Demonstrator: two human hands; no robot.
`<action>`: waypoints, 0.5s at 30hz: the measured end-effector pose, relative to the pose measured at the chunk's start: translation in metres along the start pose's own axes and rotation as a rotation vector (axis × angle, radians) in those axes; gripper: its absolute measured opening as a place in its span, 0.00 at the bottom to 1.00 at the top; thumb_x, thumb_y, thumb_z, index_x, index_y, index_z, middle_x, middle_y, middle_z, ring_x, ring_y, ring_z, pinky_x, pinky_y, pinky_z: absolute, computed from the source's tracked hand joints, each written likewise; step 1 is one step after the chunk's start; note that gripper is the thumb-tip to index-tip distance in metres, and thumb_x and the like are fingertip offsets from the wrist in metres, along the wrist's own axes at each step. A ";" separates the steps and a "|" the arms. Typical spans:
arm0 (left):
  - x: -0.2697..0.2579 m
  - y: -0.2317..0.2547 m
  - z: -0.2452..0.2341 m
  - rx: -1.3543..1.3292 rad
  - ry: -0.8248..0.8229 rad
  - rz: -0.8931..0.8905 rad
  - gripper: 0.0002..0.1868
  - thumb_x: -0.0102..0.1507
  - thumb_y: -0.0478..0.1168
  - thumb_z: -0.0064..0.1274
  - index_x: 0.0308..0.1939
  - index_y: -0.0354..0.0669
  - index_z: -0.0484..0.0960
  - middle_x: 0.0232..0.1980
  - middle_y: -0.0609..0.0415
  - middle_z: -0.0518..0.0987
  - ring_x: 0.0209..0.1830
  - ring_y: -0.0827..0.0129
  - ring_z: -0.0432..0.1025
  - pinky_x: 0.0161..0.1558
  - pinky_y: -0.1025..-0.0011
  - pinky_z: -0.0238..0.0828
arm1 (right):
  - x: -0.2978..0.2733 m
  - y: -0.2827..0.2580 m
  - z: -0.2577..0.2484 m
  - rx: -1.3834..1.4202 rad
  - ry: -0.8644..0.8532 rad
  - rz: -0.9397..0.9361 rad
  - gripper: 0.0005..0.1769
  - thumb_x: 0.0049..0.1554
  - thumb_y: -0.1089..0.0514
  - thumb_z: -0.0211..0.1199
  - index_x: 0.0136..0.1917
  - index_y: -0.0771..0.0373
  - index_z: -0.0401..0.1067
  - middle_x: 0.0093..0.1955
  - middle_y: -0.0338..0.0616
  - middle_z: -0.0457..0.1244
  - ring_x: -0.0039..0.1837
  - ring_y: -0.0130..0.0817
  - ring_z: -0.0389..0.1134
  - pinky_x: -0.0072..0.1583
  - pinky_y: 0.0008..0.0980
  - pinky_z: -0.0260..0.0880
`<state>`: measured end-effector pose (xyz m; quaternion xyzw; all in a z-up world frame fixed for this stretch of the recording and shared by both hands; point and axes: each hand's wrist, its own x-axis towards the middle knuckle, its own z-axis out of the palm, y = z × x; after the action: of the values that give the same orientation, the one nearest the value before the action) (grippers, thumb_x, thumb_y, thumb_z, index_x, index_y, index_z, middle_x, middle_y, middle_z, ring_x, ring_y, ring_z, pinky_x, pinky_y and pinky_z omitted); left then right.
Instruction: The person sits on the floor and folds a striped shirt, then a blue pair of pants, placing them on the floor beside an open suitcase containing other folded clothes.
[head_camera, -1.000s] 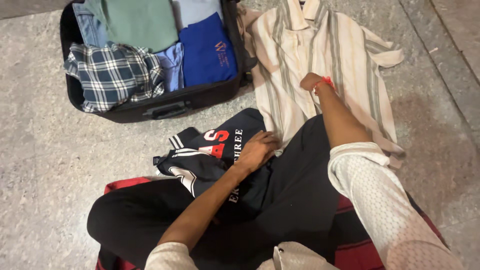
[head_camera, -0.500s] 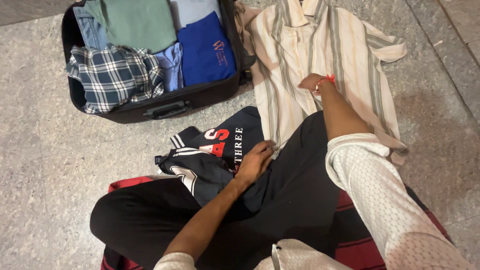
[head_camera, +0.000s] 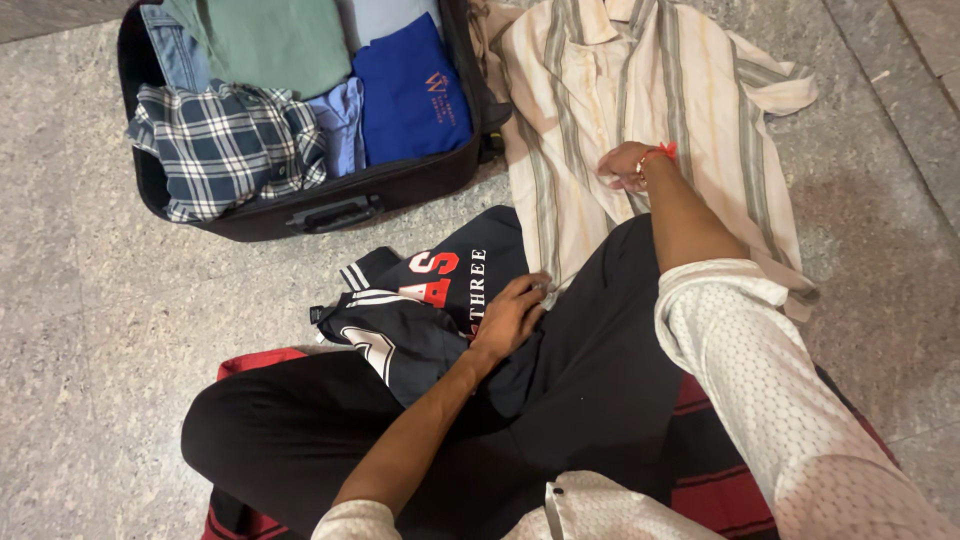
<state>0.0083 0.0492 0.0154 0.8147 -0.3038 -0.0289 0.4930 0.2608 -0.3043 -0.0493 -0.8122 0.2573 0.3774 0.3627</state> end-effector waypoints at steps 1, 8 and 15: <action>0.000 0.000 0.000 -0.003 0.000 -0.003 0.14 0.61 0.30 0.55 0.51 0.38 0.81 0.64 0.52 0.76 0.66 0.54 0.70 0.62 0.63 0.70 | -0.002 0.001 0.001 0.014 0.014 -0.006 0.15 0.57 0.53 0.63 0.57 0.51 0.75 0.45 0.31 0.68 0.34 0.19 0.69 0.30 0.31 0.56; 0.001 0.002 -0.001 0.002 -0.014 -0.022 0.14 0.61 0.30 0.55 0.52 0.39 0.82 0.64 0.53 0.75 0.65 0.55 0.70 0.61 0.63 0.70 | 0.021 0.007 -0.003 -0.128 0.064 0.141 0.23 0.59 0.45 0.68 0.43 0.70 0.72 0.31 0.44 0.63 0.30 0.30 0.65 0.31 0.33 0.56; 0.001 0.005 -0.003 -0.013 -0.022 -0.046 0.15 0.61 0.29 0.55 0.51 0.39 0.82 0.64 0.54 0.75 0.65 0.55 0.70 0.60 0.63 0.70 | 0.035 0.013 -0.011 -0.119 0.127 0.069 0.27 0.56 0.41 0.69 0.36 0.68 0.70 0.27 0.42 0.60 0.27 0.30 0.54 0.30 0.34 0.53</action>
<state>0.0076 0.0493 0.0216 0.8179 -0.2904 -0.0512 0.4940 0.2771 -0.3259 -0.0777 -0.8454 0.2848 0.3519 0.2835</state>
